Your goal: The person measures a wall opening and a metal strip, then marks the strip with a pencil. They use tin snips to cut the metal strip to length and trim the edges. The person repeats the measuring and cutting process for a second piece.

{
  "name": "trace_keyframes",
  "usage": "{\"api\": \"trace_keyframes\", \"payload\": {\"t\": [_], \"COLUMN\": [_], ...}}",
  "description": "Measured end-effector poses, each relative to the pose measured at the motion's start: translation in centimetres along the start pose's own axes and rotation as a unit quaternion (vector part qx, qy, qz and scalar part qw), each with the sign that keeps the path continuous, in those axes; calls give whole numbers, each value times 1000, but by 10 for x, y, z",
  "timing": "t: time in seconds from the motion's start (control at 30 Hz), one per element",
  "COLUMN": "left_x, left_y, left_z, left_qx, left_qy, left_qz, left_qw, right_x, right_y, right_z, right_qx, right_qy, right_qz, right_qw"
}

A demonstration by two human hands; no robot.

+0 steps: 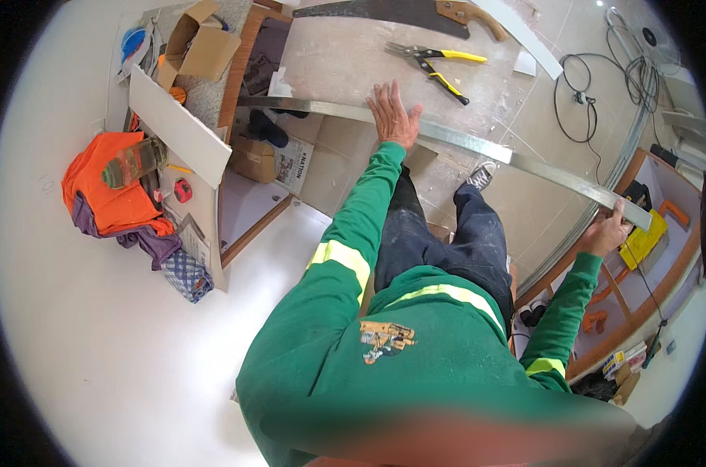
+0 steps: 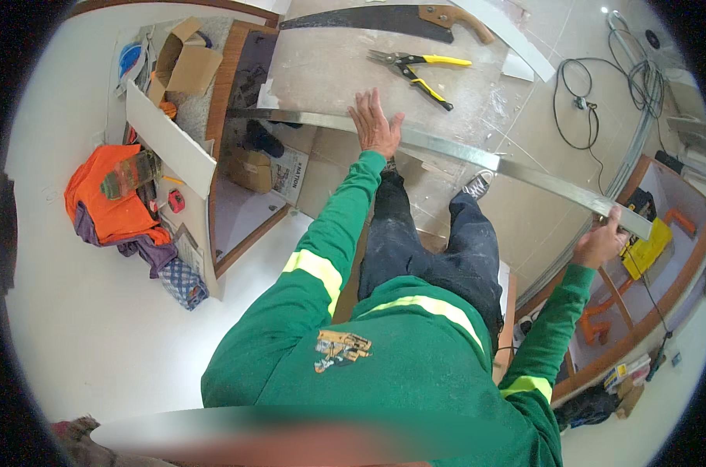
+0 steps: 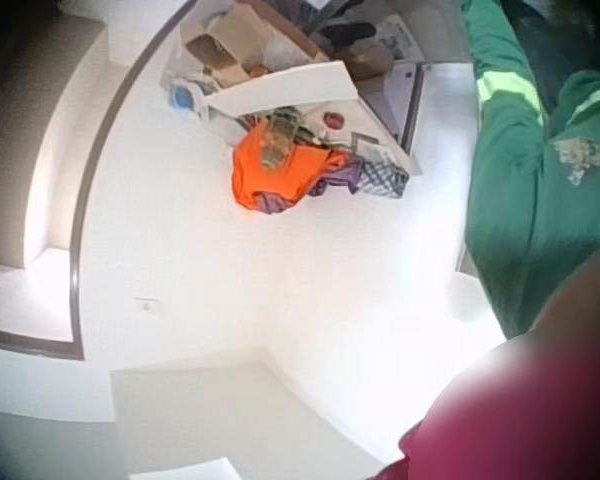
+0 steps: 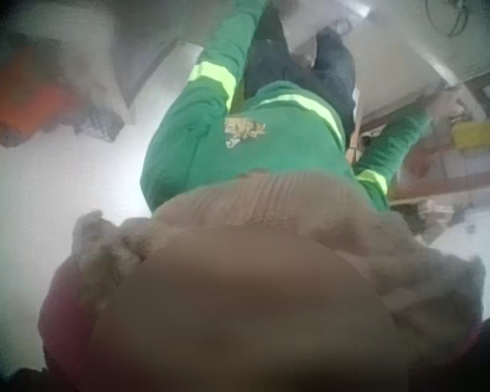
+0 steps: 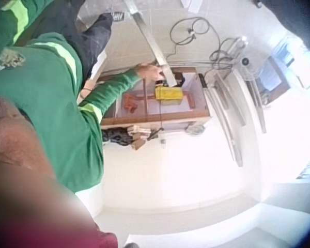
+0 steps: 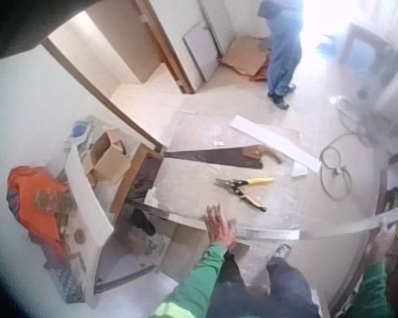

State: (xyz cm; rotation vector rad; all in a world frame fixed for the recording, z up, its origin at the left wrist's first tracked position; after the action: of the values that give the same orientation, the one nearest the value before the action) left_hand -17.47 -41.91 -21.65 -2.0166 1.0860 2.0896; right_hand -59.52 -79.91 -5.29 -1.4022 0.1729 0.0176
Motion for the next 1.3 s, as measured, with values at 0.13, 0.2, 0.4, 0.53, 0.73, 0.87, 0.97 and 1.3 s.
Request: {"api": "trace_keyframes", "payload": {"t": [0.13, 0.2, 0.4, 0.53, 0.73, 0.87, 0.97, 1.3], "left_x": [10, 14, -23, -4, 26, 8, -8, -5], "left_y": [-8, -10, -88, -173, -178, -164, -166, -172], "left_z": [13, 16, 22, 54, 40, 37, 24, 8], "left_qx": [62, 61, -111, -494, -532, -557, -563, -617], "left_qy": [-56, -22, 99, -8, 27, -59, -70, -61], "left_qz": [-59, -43, -45, 180, 474, 586, 610, 564], "left_qw": [995, 997, 988, 851, 701, 585, 553, 546], "right_x": [109, 173, 321, 342, 356, 316, 204, -54], "right_y": [-60, -60, 16, 63, 90, 34, -23, 150], "right_z": [152, 234, 346, 348, 369, 334, 256, -21], "right_qx": [-349, -442, -430, -439, -423, -431, -415, 284], "right_qy": [-144, -319, -566, -605, -606, -586, -474, 10], "right_qz": [360, 273, 326, 392, 494, 389, 316, -95], "right_qw": [853, 793, 623, 535, 457, 565, 710, 954]}}
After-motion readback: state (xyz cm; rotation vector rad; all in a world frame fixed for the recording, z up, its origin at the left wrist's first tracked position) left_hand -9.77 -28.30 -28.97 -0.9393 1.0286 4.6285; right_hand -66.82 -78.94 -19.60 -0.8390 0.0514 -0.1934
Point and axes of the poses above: each hand's wrist, its own z-axis away from the middle knuckle, its own x-axis out of the palm, y = z × x, the point moved 6 cm from there along -z, towards the middle knuckle, and after that the axes turned 2 degrees about -z, right-handed, at the moved point
